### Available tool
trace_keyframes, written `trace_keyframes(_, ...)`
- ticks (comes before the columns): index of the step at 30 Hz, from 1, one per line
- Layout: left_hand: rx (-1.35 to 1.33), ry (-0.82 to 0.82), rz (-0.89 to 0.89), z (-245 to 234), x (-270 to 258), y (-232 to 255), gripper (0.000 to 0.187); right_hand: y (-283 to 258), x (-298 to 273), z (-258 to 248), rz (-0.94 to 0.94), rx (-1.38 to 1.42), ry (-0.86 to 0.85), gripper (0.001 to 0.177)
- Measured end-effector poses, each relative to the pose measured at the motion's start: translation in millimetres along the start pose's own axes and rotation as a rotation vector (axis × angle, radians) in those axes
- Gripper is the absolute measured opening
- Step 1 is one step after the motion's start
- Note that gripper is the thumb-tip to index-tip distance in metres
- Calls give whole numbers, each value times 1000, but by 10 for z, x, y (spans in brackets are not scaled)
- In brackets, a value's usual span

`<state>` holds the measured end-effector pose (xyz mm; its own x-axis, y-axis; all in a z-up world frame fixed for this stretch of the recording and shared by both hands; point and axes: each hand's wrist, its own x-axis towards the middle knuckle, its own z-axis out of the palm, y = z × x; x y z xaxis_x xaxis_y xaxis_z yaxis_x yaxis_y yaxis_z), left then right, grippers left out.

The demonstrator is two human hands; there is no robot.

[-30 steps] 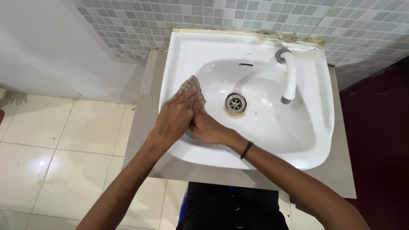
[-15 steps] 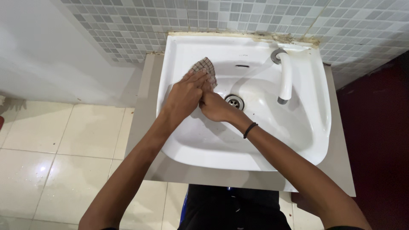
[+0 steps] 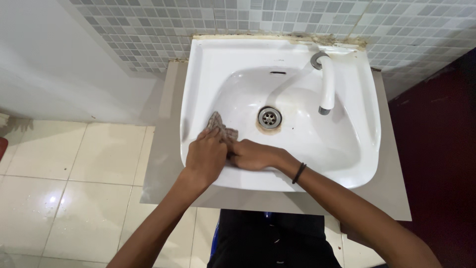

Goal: The person wipes the basin and outer surfaces of a white bathroom sink with a cloth and cleans the edges where the sink meets the tiled wall.

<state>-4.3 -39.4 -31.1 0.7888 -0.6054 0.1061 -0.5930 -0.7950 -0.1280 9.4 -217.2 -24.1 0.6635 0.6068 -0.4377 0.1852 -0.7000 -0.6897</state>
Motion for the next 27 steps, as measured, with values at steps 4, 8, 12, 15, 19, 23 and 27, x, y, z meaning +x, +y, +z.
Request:
trace_keyframes(4, -156, -156, -70, -25, -37, 30, 23, -137, -133, -29, -65, 23, -4, 50)
trace_keyframes(8, -91, -146, -18, 0, -2, 15, 28, -135, -13, -7, 34, 9, -71, 47)
trace_keyframes(12, -62, -255, -14, 128, 142, -29, 36, 66, 187, 132, -209, -50, 13, 48)
trace_keyframes(15, 63, -222, 27, 279, 305, -30, 49, 248, 336, 157, -197, -158, 27, 48)
trace_keyframes(19, 90, -303, 18, 408, 543, -27, 52, 495, 487, 111, -182, -152, 68, 50)
trace_keyframes(23, 54, -329, 21, 540, 767, -42, 57, 674, 602, 39, -129, -327, 107, 55)
trace_keyframes(27, 81, -259, 40, 707, 960, -47, 62, 803, 662, -44, -37, -381, 129, 55)
